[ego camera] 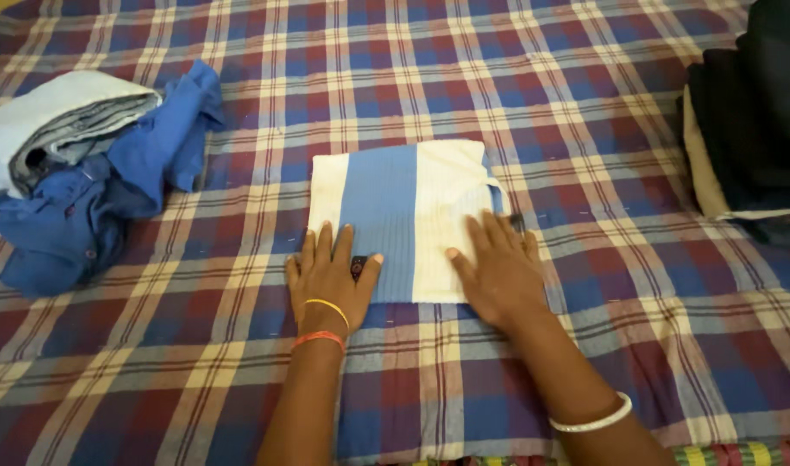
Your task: The person folds a dark garment, then a blue and white striped shirt, and finally a blue shirt on a plaid bedsheet. Each item is smoothed, folded into a compact rectangle, and placed on a growing stack.
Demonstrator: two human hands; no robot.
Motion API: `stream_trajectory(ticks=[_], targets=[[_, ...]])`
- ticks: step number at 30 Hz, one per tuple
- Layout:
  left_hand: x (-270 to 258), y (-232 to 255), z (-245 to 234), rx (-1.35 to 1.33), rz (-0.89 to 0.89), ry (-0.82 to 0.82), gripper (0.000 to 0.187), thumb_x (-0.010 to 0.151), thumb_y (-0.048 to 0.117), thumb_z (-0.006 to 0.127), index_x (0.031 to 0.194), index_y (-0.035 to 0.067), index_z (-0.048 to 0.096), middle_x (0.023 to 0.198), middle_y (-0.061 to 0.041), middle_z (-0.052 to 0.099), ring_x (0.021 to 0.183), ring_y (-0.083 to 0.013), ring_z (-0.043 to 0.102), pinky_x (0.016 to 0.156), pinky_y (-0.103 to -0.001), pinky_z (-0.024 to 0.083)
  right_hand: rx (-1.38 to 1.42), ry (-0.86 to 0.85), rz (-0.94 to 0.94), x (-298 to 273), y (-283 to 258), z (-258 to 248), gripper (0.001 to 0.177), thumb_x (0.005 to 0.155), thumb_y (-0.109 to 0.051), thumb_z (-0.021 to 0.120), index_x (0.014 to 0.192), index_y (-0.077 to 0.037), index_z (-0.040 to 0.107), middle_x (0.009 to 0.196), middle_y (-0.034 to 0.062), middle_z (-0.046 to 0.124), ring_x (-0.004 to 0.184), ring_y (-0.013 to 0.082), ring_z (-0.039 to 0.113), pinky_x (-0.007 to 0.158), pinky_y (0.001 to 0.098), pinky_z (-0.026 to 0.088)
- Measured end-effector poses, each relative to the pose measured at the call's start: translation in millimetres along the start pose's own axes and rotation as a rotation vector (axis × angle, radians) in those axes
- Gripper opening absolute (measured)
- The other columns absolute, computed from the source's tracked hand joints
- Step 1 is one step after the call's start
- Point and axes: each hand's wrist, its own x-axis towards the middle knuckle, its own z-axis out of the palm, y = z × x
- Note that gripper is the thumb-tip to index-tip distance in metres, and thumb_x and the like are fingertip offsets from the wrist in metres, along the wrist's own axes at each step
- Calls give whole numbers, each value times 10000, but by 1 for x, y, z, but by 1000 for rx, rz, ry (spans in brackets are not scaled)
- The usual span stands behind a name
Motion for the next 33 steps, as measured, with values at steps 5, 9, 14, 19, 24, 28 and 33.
stream_trajectory(ticks=[5,9,14,19,24,28,33], targets=[[8,4,-2,15,-30,-46,740,932,641,424,1550,242,342,1660,-63,201,1534,-281,125,1211,-541,96,397,385,105,5,33,-10,474,1023,-289,500,1399,-7,561,1452,238,561,1378,398,502,1192,468,358],[3,-1,5,4,1,39,723,946,621,442,1547,222,385,1661,-66,255,1542,-284,163,1225,-542,118,475,494,134,-1,33,-13,401,1022,-226,539,1345,0,610,1353,256,634,1287,421,574,1112,467,424],[9,0,9,-8,-7,50,731,929,619,466,1538,222,393,1649,-68,264,1533,-284,172,1218,-539,118,195,491,-323,-1,7,-3,494,962,-185,577,1408,25,561,1411,270,591,1352,444,502,1132,513,348],[7,-1,8,-23,15,78,720,932,614,472,1527,212,410,1643,-75,287,1528,-286,188,1216,-536,125,328,288,-187,3,-1,-5,413,977,-206,601,1343,-15,585,1374,241,595,1307,410,519,1112,491,359],[3,2,0,-6,-20,40,719,934,614,469,1526,210,413,1643,-79,294,1529,-288,198,1220,-538,121,451,398,4,5,8,-20,330,991,-144,601,1308,-55,622,1338,202,641,1293,372,572,1139,444,416],[6,22,-8,158,-48,5,721,966,620,420,1527,169,375,1666,-111,253,1521,-297,163,1205,-575,80,345,337,-62,13,7,-16,460,950,-198,612,1384,-54,557,1432,207,565,1363,385,494,1161,463,358],[26,44,1,24,165,80,703,991,583,391,1558,170,333,1665,-89,209,1532,-301,142,1205,-567,82,0,127,-104,18,5,7,630,1008,-468,435,1518,-97,411,1614,197,291,1515,382,243,1179,570,160]])
